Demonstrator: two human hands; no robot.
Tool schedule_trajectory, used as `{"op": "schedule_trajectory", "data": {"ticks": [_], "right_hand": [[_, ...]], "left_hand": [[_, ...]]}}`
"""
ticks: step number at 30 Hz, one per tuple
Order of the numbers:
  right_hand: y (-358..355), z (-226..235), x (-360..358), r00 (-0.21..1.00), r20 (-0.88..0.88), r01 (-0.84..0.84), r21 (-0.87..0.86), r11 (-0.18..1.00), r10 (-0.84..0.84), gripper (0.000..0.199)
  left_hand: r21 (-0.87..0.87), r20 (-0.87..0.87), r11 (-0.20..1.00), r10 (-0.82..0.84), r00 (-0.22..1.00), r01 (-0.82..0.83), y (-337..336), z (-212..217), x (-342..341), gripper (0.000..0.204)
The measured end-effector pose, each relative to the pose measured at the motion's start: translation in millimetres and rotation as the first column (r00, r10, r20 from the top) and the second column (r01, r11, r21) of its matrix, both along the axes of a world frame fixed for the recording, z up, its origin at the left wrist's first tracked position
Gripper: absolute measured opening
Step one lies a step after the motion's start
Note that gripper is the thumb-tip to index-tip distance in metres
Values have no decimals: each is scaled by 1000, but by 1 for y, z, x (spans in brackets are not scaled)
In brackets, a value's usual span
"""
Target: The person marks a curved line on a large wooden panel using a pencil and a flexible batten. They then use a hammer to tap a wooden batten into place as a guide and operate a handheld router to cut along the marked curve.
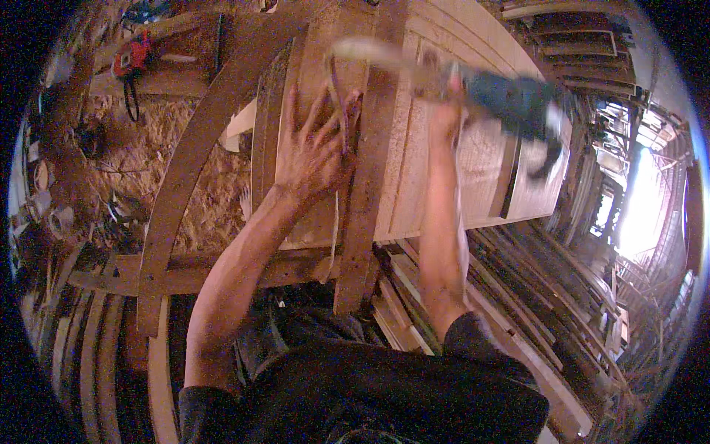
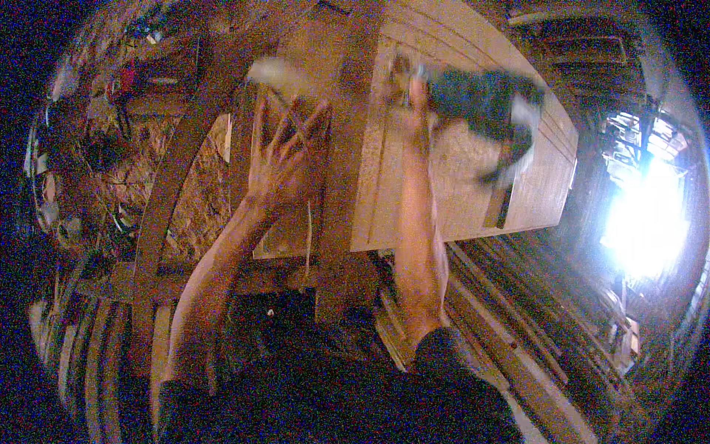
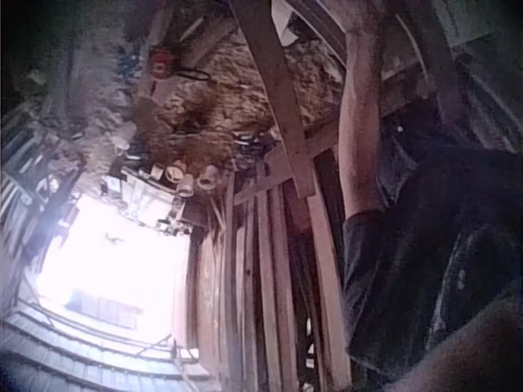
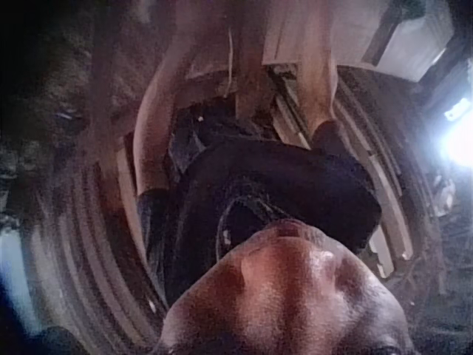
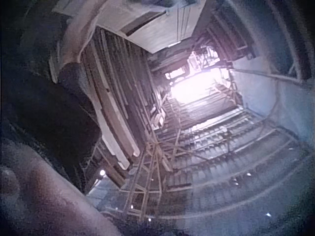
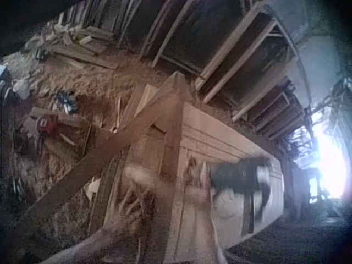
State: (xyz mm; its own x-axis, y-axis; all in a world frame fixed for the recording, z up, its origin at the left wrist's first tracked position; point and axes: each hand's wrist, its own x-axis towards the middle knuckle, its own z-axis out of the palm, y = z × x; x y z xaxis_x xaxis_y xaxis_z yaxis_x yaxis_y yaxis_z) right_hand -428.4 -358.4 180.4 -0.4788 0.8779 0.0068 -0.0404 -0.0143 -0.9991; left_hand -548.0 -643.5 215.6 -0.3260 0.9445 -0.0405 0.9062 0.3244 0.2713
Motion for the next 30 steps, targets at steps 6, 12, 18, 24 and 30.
{"op": "schedule_trajectory", "data": {"ticks": [6, 12, 18, 24, 30], "right_hand": [[-143, 62, 180, 992, 118, -1, 278, 961, -33, 84], [-223, 81, 220, 947, 278, 53, 365, 930, -163, 85], [-244, 72, 244, 900, 384, 73, 335, 940, -207, 88], [-262, 71, 209, 911, 370, 76, 278, 958, -180, 88], [-267, 53, 179, 978, 159, 92, 258, 962, -136, 93]], "left_hand": [[343, 29, 936, 79, 996, -85, 7, -1, 9, 62], [217, -115, 971, 128, 985, -100, 2, 2, 7, 66], [274, 32, 956, 97, 995, -102, 8, -6, 8, 66], [295, 111, 950, 75, 991, -105, 9, -15, 5, 67], [294, 153, 948, 78, 985, -121, -2, -9, -2, 68]]}}
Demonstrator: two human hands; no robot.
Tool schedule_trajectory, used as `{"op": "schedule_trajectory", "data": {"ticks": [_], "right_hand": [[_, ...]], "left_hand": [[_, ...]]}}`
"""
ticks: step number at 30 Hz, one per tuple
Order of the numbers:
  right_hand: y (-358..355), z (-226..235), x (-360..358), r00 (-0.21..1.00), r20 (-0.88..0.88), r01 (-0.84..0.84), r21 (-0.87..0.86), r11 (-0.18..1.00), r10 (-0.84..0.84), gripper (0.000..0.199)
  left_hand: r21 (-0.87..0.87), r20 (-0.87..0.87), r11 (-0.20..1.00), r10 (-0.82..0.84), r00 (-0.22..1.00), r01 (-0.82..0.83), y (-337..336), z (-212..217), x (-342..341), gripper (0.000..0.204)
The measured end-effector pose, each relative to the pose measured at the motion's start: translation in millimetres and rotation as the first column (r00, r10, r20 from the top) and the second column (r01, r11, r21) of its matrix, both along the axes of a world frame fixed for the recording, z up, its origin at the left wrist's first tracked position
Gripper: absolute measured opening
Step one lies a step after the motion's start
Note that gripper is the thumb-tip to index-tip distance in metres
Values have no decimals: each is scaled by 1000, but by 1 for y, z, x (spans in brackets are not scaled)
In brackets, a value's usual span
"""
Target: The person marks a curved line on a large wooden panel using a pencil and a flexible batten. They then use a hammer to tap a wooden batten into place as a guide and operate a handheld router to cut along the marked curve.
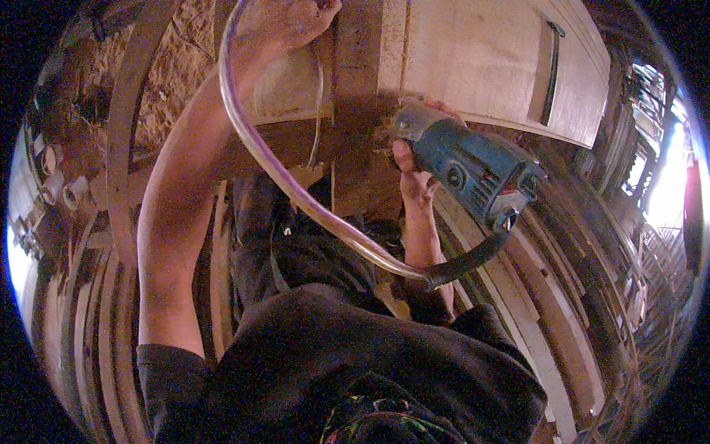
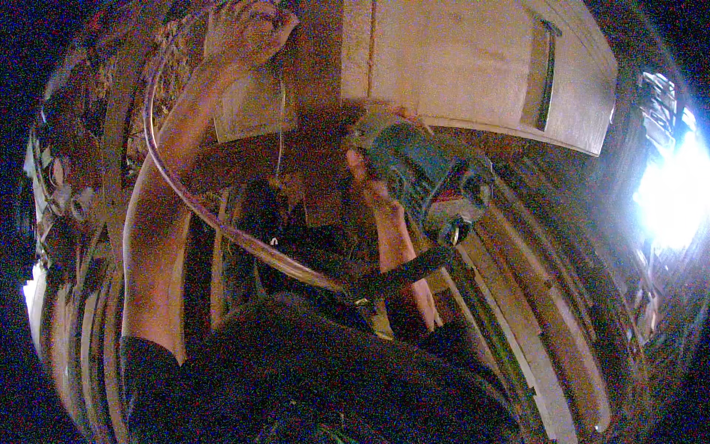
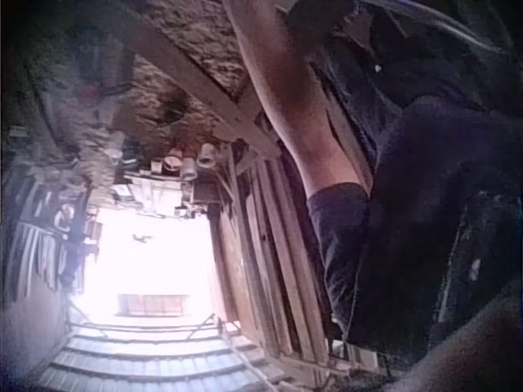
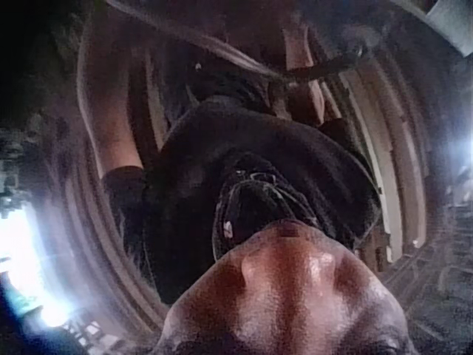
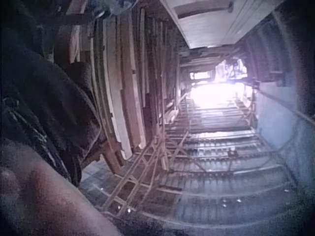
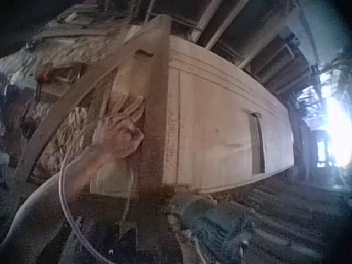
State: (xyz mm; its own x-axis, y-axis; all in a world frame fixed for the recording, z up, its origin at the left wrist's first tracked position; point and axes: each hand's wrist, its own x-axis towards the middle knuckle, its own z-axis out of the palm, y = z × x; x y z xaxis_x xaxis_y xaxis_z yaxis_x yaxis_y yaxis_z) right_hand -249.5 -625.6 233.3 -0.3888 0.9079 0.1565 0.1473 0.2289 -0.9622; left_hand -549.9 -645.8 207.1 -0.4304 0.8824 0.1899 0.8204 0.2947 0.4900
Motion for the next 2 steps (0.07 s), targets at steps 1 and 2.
{"op": "schedule_trajectory", "data": {"ticks": [1, 2], "right_hand": [[1, -1, 0, 1000, -7, 8, -16, 1000, -8, 94], [3, 3, 3, 999, 46, -4, -26, 1000, 5, 94]], "left_hand": [[11, 26, 1000, -1, 1000, 0, 2, -5, 1, 68], [21, 48, 1000, 0, 999, -1, 3, -11, -1, 68]]}}
